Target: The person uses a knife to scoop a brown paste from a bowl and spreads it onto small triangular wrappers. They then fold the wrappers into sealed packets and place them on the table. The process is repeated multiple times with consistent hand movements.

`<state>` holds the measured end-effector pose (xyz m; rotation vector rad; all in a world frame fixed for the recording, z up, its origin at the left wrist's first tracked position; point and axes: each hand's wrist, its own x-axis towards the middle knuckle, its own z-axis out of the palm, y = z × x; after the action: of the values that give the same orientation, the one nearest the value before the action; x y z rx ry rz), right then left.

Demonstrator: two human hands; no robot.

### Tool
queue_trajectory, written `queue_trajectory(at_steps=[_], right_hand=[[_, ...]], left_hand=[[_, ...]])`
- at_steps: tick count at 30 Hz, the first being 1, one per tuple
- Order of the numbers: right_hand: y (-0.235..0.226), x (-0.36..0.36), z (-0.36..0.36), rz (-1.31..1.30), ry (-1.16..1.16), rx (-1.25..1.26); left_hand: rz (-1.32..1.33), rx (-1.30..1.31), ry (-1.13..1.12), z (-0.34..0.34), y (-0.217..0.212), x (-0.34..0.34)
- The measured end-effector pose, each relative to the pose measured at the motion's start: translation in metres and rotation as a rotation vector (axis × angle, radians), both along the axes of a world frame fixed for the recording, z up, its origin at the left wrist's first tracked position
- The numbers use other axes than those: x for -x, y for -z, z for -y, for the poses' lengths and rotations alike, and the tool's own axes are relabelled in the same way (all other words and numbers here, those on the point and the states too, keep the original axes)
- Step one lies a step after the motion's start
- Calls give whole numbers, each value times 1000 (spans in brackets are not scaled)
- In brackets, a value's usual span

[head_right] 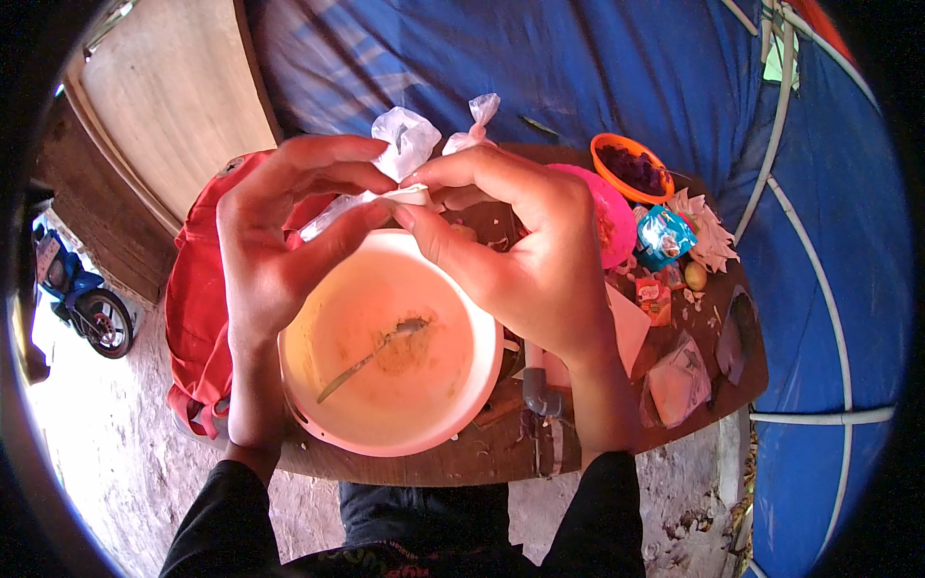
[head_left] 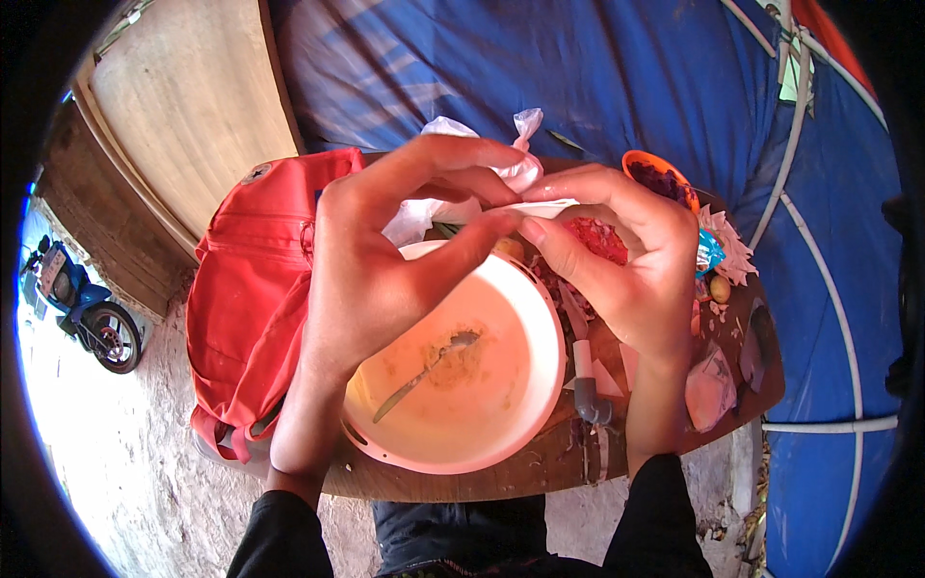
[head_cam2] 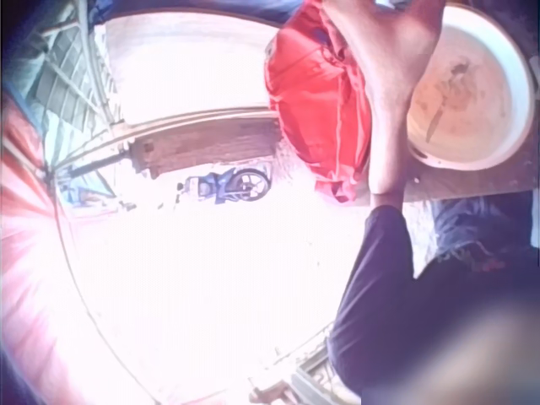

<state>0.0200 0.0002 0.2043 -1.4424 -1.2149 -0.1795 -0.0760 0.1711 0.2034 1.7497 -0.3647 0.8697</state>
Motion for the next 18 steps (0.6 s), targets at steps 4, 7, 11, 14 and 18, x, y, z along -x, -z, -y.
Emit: queue_trajectory(at_steps=[4,7,11,14,18], right_hand=[[-3,3,2,223,118,91],[-3,1,0,243,85,17],[-5,-1,0,236,59,-60],[-5,0,3,286,58,-33],[-4,0,2,280,54,-31]], left_hand=[[60,-159,-36,-6,1,-2],[22,-131,-12,-11,3,-2],[28,-104,69,-18,0,-2],[-35,-53,78,-15,0,0],[16,-100,61,-16,1,-2]])
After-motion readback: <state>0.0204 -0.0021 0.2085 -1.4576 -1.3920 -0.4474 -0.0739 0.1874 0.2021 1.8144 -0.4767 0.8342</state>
